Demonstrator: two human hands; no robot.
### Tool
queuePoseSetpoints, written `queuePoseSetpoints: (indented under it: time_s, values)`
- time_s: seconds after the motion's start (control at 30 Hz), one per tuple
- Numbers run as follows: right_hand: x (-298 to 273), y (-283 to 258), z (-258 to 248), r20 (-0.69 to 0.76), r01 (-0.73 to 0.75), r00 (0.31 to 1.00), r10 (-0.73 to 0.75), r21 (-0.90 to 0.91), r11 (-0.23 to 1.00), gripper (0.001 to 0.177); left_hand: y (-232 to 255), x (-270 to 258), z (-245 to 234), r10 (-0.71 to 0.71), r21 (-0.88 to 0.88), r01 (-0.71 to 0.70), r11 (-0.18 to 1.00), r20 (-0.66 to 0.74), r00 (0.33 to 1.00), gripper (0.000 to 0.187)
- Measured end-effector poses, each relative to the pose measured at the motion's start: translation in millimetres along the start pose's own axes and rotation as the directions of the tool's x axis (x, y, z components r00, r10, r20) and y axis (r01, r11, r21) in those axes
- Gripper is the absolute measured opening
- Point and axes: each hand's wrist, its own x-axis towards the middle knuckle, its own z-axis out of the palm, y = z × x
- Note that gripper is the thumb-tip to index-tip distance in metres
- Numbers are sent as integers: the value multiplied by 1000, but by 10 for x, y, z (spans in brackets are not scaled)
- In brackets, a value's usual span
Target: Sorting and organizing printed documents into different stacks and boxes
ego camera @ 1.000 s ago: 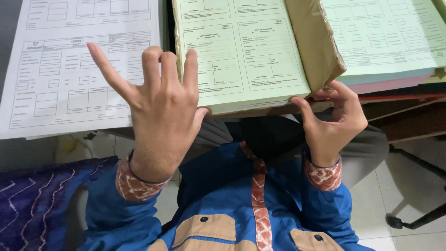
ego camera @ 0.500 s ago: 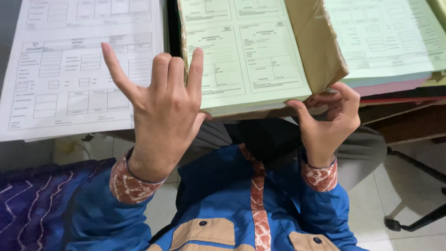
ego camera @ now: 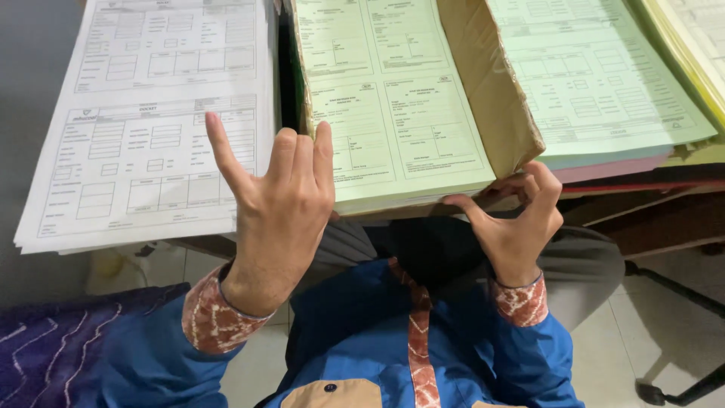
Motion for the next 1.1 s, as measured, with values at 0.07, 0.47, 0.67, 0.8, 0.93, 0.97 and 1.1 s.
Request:
queuePoseSetpoints:
  time_s: [0.07, 0.47, 0.67, 0.8, 0.93, 0.97, 1.1]
  values:
    - [-49, -52, -92, 26, -14, 1000, 14, -19, 1000, 93, 33, -75, -53, 3, 83, -5, 997, 23, 1000, 62]
    - [-166, 6, -224, 36, 49, 998, -57, 197, 979, 70, -618, -843, -251, -442, -502, 513, 696, 263, 858, 114]
    - [-865, 1444, -233, -173, -234, 954, 244, 78, 969, 62, -695, -1080, -349, -411, -548, 389, 741, 88, 907, 39]
    - [-813, 1355, -68, -155, -140, 979, 130, -54, 989, 55, -765, -1035, -295, -561, -560, 433, 706, -69, 825, 29]
    - [-735, 1168, -126, -140, -32, 990, -5, -263, 964, 49, -670, -914, -291, -670, -600, 432, 674, -248, 700, 13]
    - [-742, 1093, -194, -150, -39, 989, -3, -274, 961, 49, -590, -861, -300, -666, -610, 420, 673, -251, 703, 13]
    - [-436, 174, -292, -100, 70, 991, -91, -199, 977, 25, -301, -542, -421, -449, -602, 172, 779, -346, 824, 9]
